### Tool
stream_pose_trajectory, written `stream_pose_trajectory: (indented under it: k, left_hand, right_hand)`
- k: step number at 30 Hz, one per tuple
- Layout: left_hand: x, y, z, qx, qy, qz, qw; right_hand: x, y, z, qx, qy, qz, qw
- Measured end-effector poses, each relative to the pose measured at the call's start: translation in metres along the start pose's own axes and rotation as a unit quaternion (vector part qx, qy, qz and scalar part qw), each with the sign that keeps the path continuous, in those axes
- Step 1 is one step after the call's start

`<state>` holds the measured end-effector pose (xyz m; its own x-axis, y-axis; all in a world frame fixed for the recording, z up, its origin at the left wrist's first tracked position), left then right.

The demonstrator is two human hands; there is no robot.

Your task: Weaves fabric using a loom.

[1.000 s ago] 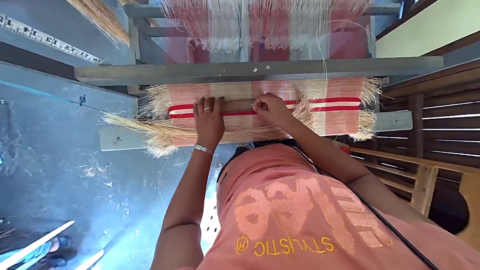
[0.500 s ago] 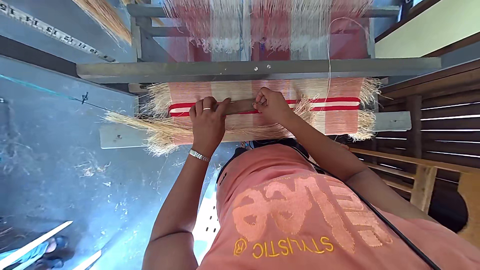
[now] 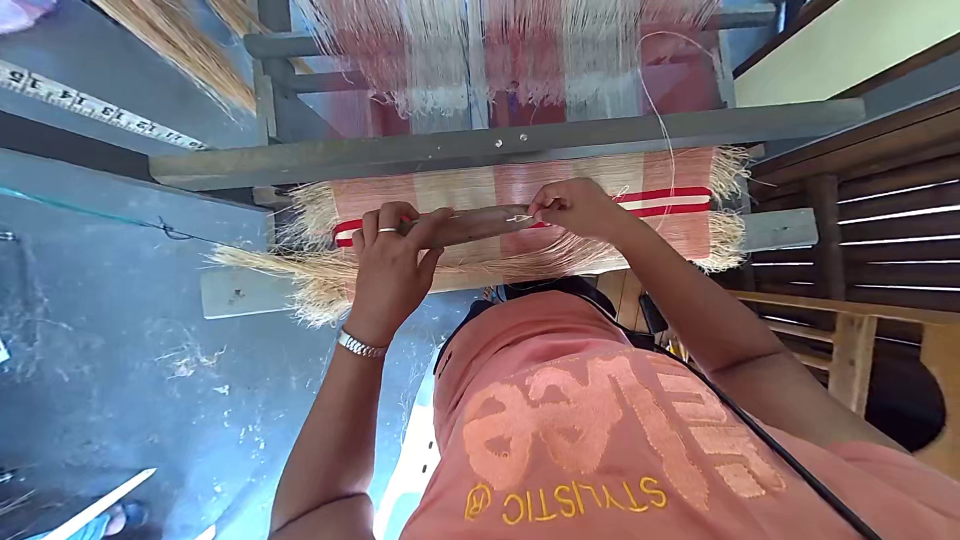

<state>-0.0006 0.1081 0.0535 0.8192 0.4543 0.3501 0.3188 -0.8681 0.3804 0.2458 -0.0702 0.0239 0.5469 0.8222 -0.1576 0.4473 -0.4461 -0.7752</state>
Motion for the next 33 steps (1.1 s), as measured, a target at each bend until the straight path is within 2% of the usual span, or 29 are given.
stream_pose_trajectory:
  k: [5,7,11,13,15,18,20,22,24,27,28,30,31,33]
  left_hand:
    - [0.001,-0.014,-0.006,-0.113,-0.025,0.000,0.993]
    - [-0.001,-0.019,-0.005,-0.192,-0.041,-0.034,0.980]
    - [-0.013,-0.023,0.015,-0.352,-0.090,-0.147,0.920]
    - [-0.022,-0.018,0.032,-0.358,-0.067,-0.178,0.914]
    - [-0.028,-0.005,0.046,-0.321,-0.012,-0.186,0.929]
    - [-0.025,0.023,0.063,-0.230,0.076,-0.136,0.961]
    - [-0.019,0.043,0.071,-0.182,0.108,-0.093,0.973]
    - [-0.011,0.059,0.077,-0.166,0.104,-0.049,0.979]
    - [0.000,0.062,0.078,-0.194,0.078,-0.039,0.977]
    - [0.017,0.024,0.068,-0.263,0.072,-0.127,0.954]
    - [0.023,0.004,0.065,-0.295,0.094,-0.183,0.933]
    - [0.035,-0.035,0.061,-0.352,0.155,-0.310,0.870]
    - [0.042,-0.050,0.060,-0.365,0.179,-0.367,0.836]
    - [0.058,-0.067,0.061,-0.383,0.215,-0.442,0.783]
  right_hand:
    - [-0.013,-0.017,-0.032,-0.003,0.045,-0.090,0.995]
    - [-0.016,-0.017,-0.042,0.056,0.029,-0.096,0.993]
    - [-0.027,-0.006,-0.048,0.286,-0.001,-0.025,0.958]
    - [-0.034,0.001,-0.041,0.327,0.062,0.007,0.943]
    - [-0.042,0.007,-0.028,0.362,0.149,0.060,0.918]
    - [-0.054,0.012,-0.011,0.493,0.204,0.143,0.834]
    - [-0.057,0.016,-0.008,0.553,0.226,0.186,0.780]
    - [-0.060,0.029,-0.015,0.567,0.256,0.213,0.753]
    - [-0.069,0.058,-0.039,0.552,0.319,0.218,0.739]
    - [-0.130,0.127,-0.110,0.502,0.468,0.237,0.687]
    - [-0.166,0.151,-0.138,0.491,0.525,0.239,0.653]
    - [-0.253,0.188,-0.187,0.480,0.643,0.217,0.556]
    - [-0.295,0.190,-0.205,0.458,0.700,0.200,0.510]
    - [-0.363,0.175,-0.225,0.383,0.779,0.203,0.453]
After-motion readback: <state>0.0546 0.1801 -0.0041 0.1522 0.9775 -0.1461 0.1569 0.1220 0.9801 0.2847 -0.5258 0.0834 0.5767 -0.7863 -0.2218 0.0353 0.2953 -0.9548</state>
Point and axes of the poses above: each hand's wrist, its own x-axis towards the middle knuckle, its own z-axis out of the palm, y = z × x, the point moved 3 cm from there along x, towards the middle knuckle, and after that the axes turned 15 degrees about y, right-handed, at the moved point
